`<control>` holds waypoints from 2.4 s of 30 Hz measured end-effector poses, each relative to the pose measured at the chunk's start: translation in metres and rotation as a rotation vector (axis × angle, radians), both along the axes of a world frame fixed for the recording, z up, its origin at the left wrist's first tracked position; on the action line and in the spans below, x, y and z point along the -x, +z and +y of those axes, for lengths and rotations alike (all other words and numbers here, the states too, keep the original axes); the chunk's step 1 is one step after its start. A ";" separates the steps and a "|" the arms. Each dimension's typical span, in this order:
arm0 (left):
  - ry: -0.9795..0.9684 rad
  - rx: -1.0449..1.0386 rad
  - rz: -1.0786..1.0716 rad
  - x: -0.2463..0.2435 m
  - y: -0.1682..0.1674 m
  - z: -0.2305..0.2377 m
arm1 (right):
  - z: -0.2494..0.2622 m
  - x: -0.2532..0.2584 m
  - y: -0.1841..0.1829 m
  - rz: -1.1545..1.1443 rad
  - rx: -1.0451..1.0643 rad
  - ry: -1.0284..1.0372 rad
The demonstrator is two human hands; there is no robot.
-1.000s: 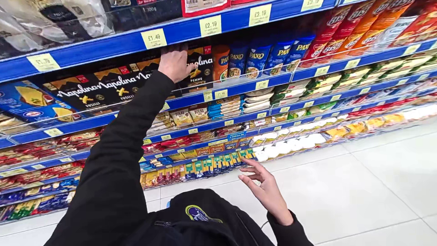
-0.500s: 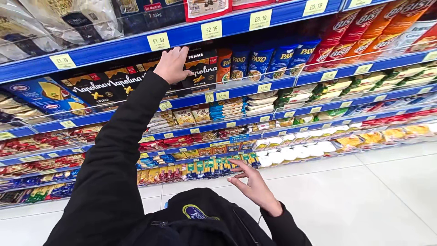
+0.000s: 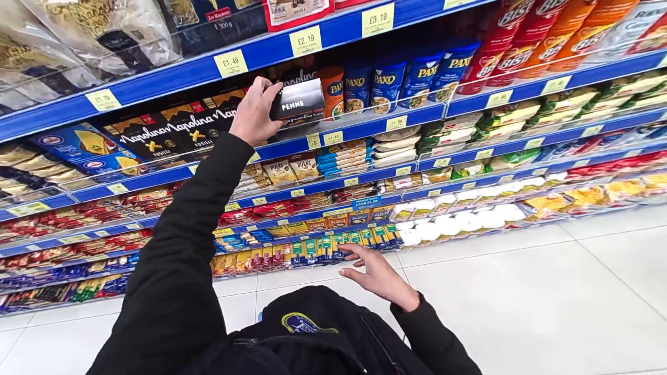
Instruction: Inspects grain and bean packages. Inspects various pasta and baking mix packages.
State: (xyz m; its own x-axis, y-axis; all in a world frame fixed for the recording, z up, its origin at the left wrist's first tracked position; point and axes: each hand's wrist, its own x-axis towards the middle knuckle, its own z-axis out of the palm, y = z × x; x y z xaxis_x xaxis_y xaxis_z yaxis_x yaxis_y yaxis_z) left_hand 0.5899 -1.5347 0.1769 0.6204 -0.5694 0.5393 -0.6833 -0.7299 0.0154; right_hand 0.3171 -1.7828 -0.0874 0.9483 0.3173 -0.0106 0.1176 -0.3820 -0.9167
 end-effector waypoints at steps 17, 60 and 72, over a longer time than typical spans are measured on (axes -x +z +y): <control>-0.294 0.359 0.143 0.109 0.090 -0.009 | 0.005 -0.006 0.059 -0.240 -0.527 0.029; -0.345 0.536 0.878 0.277 0.055 -0.016 | 0.009 0.123 0.095 -0.205 -1.307 -0.093; -0.355 0.548 0.895 0.275 0.048 -0.011 | 0.011 0.123 0.091 -0.207 -1.298 -0.092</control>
State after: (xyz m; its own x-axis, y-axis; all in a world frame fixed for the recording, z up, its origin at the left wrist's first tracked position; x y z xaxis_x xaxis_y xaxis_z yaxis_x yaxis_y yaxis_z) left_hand 0.3148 -1.5461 0.2244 0.7610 -0.6134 0.2111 -0.4331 -0.2382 0.8693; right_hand 0.1941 -1.7715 0.0034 0.9141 -0.0789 0.3977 0.3202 0.7420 -0.5889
